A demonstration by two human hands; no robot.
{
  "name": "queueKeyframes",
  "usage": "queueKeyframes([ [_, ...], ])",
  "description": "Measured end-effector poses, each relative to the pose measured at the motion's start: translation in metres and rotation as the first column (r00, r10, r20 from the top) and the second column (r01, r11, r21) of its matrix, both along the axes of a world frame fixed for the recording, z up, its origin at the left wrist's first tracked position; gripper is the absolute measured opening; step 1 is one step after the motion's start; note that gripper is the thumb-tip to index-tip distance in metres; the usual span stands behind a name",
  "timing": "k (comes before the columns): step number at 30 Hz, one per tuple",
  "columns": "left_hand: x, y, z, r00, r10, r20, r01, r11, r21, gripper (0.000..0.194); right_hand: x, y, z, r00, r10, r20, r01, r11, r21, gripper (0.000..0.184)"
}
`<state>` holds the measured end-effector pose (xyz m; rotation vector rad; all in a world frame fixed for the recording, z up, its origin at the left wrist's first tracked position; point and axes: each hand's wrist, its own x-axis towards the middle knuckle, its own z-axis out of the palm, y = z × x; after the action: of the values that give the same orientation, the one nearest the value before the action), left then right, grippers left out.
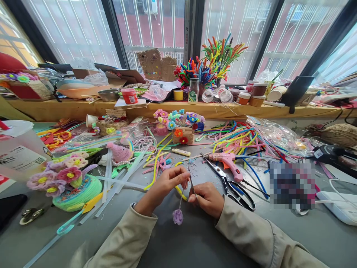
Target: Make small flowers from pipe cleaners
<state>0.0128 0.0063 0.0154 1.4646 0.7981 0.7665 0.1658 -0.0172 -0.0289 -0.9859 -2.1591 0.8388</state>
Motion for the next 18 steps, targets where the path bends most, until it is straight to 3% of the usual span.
queueKeyframes([
  [13,0.0005,-0.0019,0.0017,0.997,-0.075,-0.017,0.075,0.997,-0.020,0.019,0.0014,0.0015,-0.0009,0.999,-0.024,-0.045,0.026,0.999,0.044,0.062],
  [18,0.0007,-0.0009,0.0007,0.999,-0.032,-0.025,0.031,0.999,-0.022,0.019,0.0003,0.0031,-0.0005,0.998,-0.065,-0.009,0.066,0.995,0.080,0.059],
])
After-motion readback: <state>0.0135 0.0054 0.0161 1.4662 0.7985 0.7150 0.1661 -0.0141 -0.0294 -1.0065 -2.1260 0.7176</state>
